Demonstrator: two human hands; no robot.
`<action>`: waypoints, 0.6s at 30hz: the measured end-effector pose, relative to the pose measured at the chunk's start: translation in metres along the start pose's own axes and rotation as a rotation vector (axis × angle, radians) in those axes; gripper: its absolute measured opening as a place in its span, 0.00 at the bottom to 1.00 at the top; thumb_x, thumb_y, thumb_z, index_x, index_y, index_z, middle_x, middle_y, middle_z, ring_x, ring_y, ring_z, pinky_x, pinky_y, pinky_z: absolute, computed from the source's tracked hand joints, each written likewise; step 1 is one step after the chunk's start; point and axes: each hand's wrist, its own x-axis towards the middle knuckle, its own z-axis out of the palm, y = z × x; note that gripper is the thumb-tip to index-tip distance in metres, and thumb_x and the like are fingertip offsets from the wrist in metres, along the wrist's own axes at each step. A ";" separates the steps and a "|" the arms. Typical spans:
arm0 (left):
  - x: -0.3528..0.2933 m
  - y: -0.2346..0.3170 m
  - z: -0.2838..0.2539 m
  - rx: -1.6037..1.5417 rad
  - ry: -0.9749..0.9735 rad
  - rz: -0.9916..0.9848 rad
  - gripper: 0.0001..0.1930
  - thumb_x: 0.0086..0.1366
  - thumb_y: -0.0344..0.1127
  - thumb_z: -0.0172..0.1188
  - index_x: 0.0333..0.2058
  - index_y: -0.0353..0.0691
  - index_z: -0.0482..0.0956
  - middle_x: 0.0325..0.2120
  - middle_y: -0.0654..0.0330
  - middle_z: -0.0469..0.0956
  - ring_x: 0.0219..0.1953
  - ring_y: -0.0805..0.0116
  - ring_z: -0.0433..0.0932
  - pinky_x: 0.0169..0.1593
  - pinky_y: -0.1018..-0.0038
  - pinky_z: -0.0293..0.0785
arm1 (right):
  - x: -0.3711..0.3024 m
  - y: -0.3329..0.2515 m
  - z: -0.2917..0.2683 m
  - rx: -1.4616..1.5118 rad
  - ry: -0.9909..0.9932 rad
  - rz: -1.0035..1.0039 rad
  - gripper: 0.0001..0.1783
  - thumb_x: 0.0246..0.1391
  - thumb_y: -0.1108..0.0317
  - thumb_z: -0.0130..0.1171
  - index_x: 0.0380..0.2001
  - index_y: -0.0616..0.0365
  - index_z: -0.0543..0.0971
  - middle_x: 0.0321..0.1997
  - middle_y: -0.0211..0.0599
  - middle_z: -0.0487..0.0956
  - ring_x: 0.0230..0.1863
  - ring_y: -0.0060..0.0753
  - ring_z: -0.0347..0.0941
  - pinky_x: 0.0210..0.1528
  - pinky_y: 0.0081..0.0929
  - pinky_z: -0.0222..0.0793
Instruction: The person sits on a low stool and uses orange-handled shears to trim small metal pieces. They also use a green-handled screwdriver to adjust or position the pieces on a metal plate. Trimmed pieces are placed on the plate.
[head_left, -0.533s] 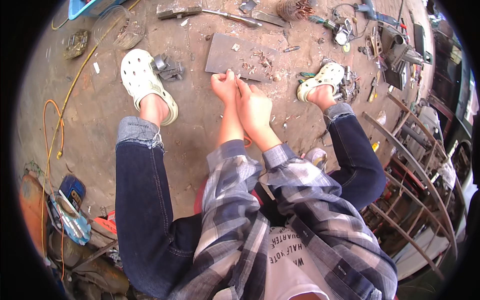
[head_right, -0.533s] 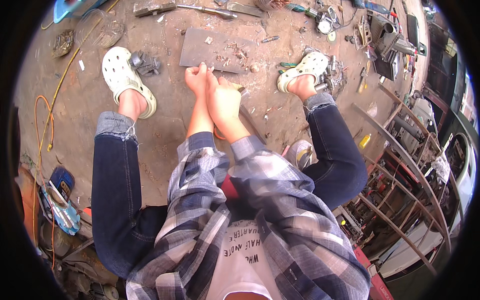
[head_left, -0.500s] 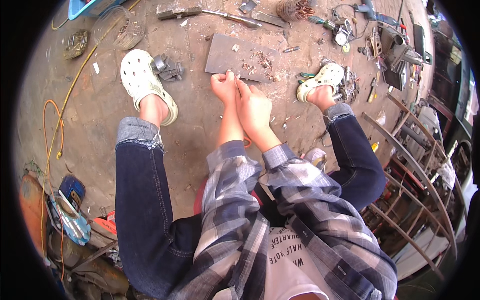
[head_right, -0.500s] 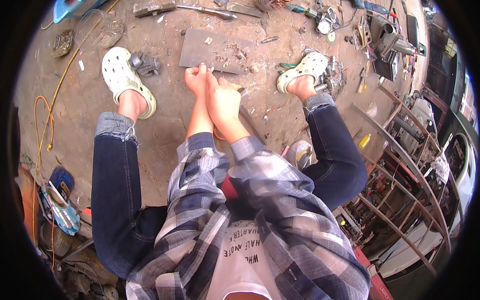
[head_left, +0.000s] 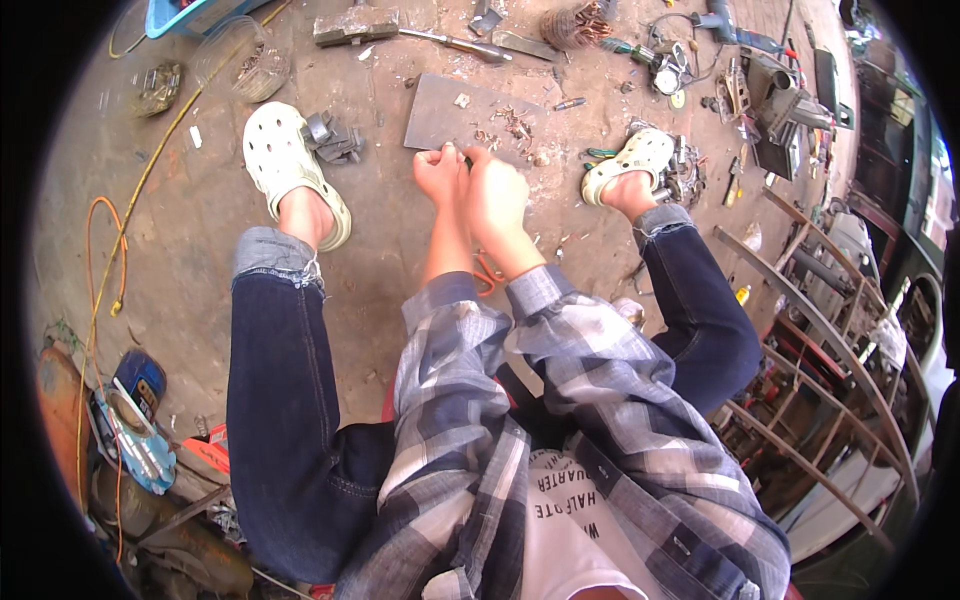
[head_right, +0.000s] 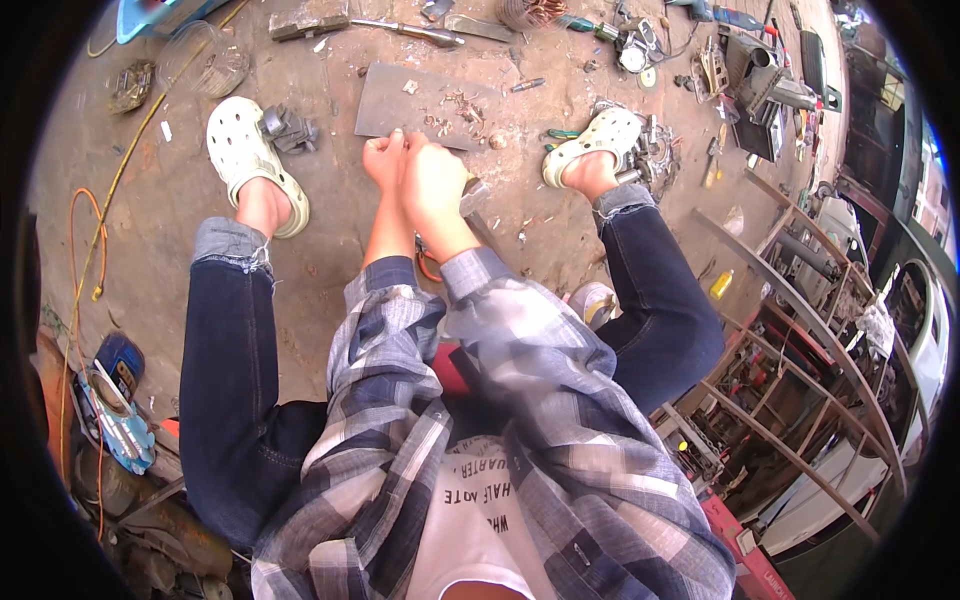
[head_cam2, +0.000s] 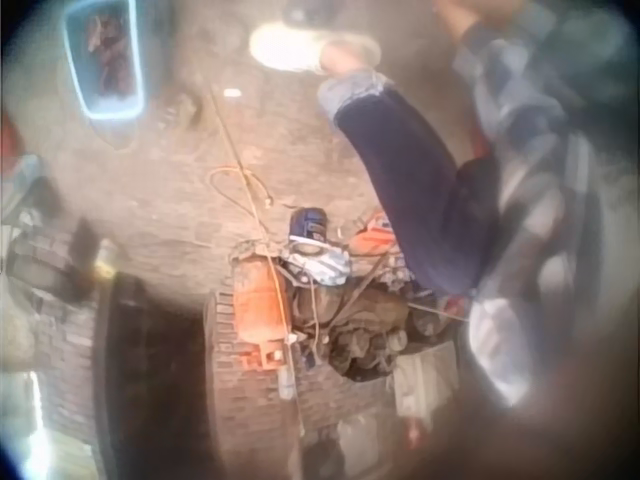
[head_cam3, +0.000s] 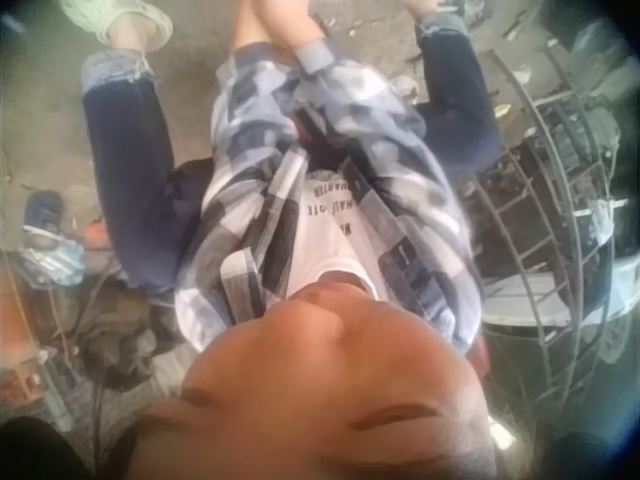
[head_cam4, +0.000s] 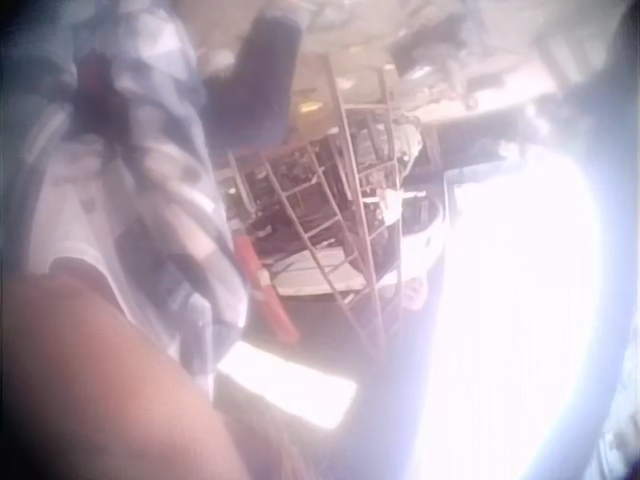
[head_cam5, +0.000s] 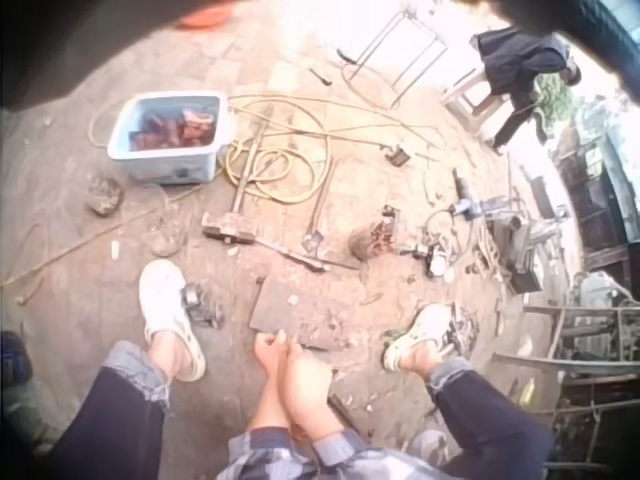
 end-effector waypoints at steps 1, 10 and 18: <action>0.005 -0.004 0.003 0.002 0.017 -0.014 0.11 0.59 0.22 0.57 0.28 0.37 0.61 0.22 0.59 0.70 0.20 0.72 0.72 0.24 0.75 0.76 | 0.010 0.007 -0.003 0.088 0.023 0.082 0.11 0.49 0.63 0.59 0.34 0.56 0.82 0.28 0.47 0.81 0.33 0.46 0.79 0.37 0.37 0.73; 0.003 -0.006 0.002 -0.024 0.002 0.092 0.13 0.61 0.26 0.58 0.26 0.36 0.60 0.23 0.60 0.67 0.21 0.74 0.72 0.30 0.72 0.83 | 0.025 0.064 0.006 1.079 -0.209 0.688 0.12 0.51 0.64 0.62 0.35 0.60 0.83 0.18 0.26 0.74 0.17 0.17 0.65 0.17 0.20 0.59; 0.004 -0.007 0.003 -0.019 0.020 0.084 0.15 0.61 0.26 0.59 0.25 0.38 0.58 0.21 0.62 0.66 0.18 0.74 0.71 0.25 0.73 0.82 | -0.002 0.053 0.014 1.135 -0.090 0.663 0.11 0.54 0.66 0.60 0.37 0.61 0.82 0.21 0.24 0.74 0.17 0.14 0.62 0.18 0.16 0.56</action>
